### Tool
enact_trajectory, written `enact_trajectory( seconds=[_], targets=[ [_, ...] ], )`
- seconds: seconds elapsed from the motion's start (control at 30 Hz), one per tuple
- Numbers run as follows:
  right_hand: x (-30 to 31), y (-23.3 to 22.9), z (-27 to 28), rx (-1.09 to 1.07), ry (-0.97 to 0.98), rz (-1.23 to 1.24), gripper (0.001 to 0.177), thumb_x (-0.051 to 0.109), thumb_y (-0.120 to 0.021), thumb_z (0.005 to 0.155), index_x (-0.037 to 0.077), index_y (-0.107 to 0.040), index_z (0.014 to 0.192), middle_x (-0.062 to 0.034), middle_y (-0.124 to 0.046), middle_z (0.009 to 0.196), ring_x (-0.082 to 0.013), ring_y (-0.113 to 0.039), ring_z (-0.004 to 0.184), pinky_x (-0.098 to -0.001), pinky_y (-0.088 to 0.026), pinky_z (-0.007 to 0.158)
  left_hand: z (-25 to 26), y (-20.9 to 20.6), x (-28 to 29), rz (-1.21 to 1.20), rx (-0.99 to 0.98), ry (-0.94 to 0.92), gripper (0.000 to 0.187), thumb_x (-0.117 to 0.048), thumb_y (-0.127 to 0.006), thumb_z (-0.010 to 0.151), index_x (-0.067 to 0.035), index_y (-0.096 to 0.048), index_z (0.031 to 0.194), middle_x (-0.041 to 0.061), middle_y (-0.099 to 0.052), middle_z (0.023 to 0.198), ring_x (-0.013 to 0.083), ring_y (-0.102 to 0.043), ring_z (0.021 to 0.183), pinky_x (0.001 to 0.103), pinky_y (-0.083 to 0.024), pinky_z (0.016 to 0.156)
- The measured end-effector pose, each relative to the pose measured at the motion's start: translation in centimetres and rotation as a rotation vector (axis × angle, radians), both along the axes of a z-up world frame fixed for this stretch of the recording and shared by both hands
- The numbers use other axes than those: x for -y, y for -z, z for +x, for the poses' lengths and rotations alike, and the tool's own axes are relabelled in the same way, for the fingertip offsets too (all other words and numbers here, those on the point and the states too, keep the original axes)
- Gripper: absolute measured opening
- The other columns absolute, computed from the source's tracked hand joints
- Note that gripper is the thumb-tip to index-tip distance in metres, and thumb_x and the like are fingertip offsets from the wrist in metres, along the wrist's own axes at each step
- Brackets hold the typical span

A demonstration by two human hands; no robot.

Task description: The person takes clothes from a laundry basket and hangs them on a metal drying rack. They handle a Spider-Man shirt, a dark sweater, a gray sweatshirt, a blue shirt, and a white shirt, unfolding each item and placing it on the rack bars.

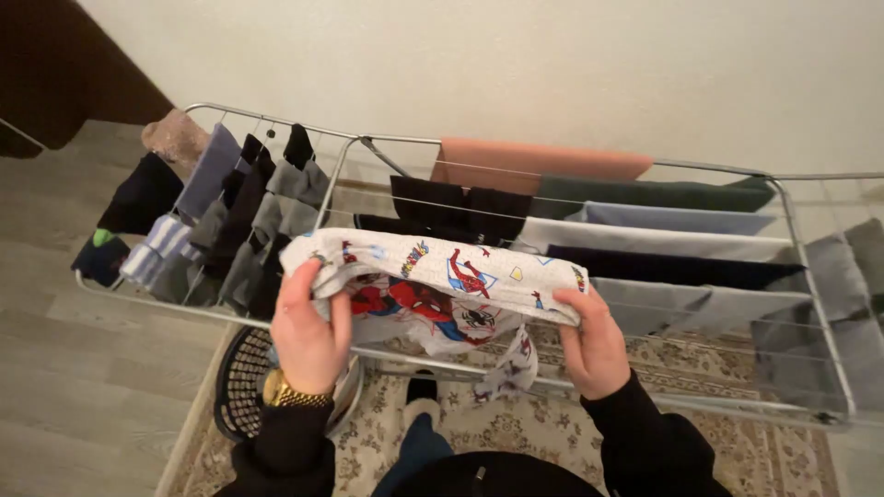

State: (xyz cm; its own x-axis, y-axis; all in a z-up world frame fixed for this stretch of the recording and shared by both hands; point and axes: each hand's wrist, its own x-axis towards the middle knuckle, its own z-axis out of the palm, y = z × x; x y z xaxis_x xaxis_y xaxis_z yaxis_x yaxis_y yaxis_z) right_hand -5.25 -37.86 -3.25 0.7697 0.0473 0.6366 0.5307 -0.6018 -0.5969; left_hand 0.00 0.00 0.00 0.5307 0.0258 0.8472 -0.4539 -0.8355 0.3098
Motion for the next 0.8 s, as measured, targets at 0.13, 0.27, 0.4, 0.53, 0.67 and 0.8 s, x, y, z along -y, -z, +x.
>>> enact_trajectory(
  seconds=[0.13,0.27,0.4,0.53,0.67,0.8],
  targets=[
    [-1.2,5.6,5.7,-0.132,0.002,-0.021,0.035,0.002,-0.053,0.098,0.008,-0.061,0.132,-0.0277,-0.059,0.139,-0.0489,-0.058,0.126,-0.056,-0.047,0.106,6.4,2.0,-1.6,0.061,-0.111,0.03,0.045,-0.008,-0.074,0.088,0.001,-0.062,0.13,0.024,-0.067,0.123,0.0413,-0.066,0.117,0.044,-0.053,0.101],
    [-2.2,11.6,10.6,-0.284,0.094,-0.104,0.038,0.007,-0.06,0.095,0.015,-0.064,0.132,-0.0225,-0.061,0.139,-0.041,-0.059,0.129,-0.049,-0.048,0.109,12.1,6.5,-3.1,0.105,-0.269,0.13,0.043,-0.003,-0.068,0.088,0.004,-0.059,0.13,0.026,-0.066,0.118,0.0437,-0.064,0.115,0.048,-0.051,0.102],
    [-3.9,12.3,16.1,-0.465,0.123,-0.185,0.04,0.016,-0.058,0.096,0.02,-0.058,0.136,-0.0188,-0.058,0.141,-0.0387,-0.057,0.132,-0.0494,-0.046,0.112,18.2,11.0,-4.4,0.147,-0.436,0.194,0.049,-0.005,-0.066,0.088,0.002,-0.055,0.135,0.023,-0.066,0.121,0.0392,-0.062,0.122,0.045,-0.046,0.11],
    [-3.4,17.4,22.0,-0.473,0.159,-0.312,0.041,0.017,-0.063,0.095,0.017,-0.057,0.136,-0.0203,-0.061,0.131,-0.0393,-0.059,0.128,-0.0482,-0.048,0.111,24.9,16.1,-4.8,0.174,-0.52,0.256,0.052,-0.006,-0.066,0.088,0.002,-0.052,0.137,0.024,-0.066,0.121,0.0403,-0.061,0.121,0.047,-0.044,0.112],
    [-3.1,21.3,27.1,-0.489,0.165,-0.401,0.045,0.025,-0.063,0.098,0.014,-0.054,0.141,-0.0214,-0.06,0.13,-0.0385,-0.055,0.133,-0.0476,-0.043,0.117,30.8,21.7,-4.5,0.224,-0.624,0.293,0.058,-0.007,-0.067,0.087,0.004,-0.047,0.14,0.026,-0.065,0.125,0.039,-0.061,0.124,0.047,-0.039,0.116],
    [-3.7,23.2,30.2,-0.602,0.225,-0.465,0.051,0.028,-0.065,0.096,0.017,-0.053,0.144,-0.0176,-0.062,0.134,-0.0335,-0.053,0.138,-0.0437,-0.039,0.121,35.1,26.4,-4.1,0.289,-0.875,0.298,0.068,-0.017,-0.065,0.09,-0.001,-0.035,0.149,0.023,-0.059,0.139,0.0333,-0.053,0.136,0.049,-0.031,0.122]
  ],
)
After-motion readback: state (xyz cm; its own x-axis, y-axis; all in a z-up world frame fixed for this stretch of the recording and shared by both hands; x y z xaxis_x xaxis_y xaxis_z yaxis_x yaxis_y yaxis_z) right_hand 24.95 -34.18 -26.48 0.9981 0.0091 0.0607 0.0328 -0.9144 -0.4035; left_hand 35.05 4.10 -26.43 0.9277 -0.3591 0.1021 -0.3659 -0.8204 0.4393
